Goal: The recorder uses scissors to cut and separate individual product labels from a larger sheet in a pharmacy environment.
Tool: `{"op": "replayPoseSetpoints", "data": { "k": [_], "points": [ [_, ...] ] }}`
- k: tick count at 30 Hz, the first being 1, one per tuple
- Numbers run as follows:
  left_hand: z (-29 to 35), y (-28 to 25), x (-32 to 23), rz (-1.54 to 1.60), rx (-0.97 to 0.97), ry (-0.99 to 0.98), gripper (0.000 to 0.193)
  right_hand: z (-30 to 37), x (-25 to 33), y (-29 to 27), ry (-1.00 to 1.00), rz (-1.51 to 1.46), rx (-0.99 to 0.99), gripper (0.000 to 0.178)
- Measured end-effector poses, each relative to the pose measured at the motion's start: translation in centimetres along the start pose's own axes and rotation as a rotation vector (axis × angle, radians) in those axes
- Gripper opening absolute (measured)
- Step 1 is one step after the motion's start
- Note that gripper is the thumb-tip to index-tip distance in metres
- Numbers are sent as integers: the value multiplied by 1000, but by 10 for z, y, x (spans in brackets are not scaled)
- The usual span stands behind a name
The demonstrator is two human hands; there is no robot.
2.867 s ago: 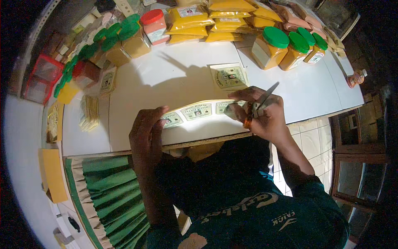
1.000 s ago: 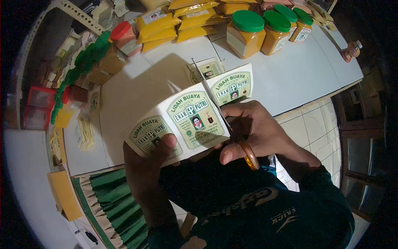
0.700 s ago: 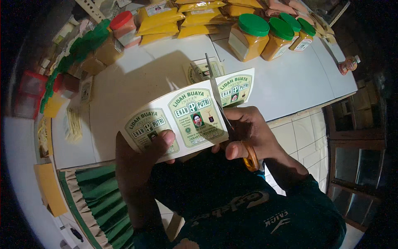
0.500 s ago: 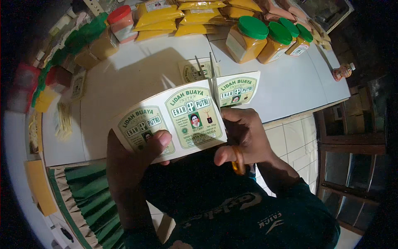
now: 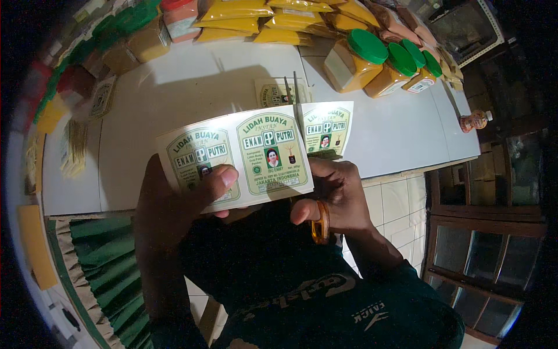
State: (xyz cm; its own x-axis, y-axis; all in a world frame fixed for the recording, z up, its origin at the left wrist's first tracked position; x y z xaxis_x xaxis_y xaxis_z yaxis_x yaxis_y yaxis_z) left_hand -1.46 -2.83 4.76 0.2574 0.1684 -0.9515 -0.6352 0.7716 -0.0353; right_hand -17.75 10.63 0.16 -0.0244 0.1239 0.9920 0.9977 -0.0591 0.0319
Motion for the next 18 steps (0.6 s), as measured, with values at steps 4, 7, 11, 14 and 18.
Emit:
{"op": "replayPoseSetpoints", "data": {
  "k": [4, 7, 11, 14, 18],
  "points": [
    [-1, -3, 2, 6, 77, -2, 47, -5, 4, -1, 16, 39, 21, 72],
    [-3, -4, 2, 38, 92, -3, 48, -10, 11, -1, 42, 20, 56, 72],
    [-7, -8, 11, 14, 50, 7, 49, -13, 10, 1, 152, -76, 15, 41],
    [-13, -10, 11, 41, 131, 10, 50, -16, 14, 3, 217, -84, -4, 39],
    [-12, -13, 11, -20, 117, 21, 46, -15, 8, -2, 243, -21, 17, 41]
  ]
}}
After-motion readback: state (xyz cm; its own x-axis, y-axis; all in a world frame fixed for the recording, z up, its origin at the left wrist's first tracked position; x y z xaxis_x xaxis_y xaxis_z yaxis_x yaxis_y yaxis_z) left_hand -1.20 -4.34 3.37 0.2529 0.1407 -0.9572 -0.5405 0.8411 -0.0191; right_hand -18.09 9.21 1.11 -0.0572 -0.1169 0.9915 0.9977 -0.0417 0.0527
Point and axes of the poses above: each hand's wrist, its own z-axis away from the middle knuckle, its own y-axis out of the palm, x = y × z, the point moved 3 cm from there along -z, towards the middle knuckle, and after that the axes turned 13 degrees about x, right-handed, at the moved point
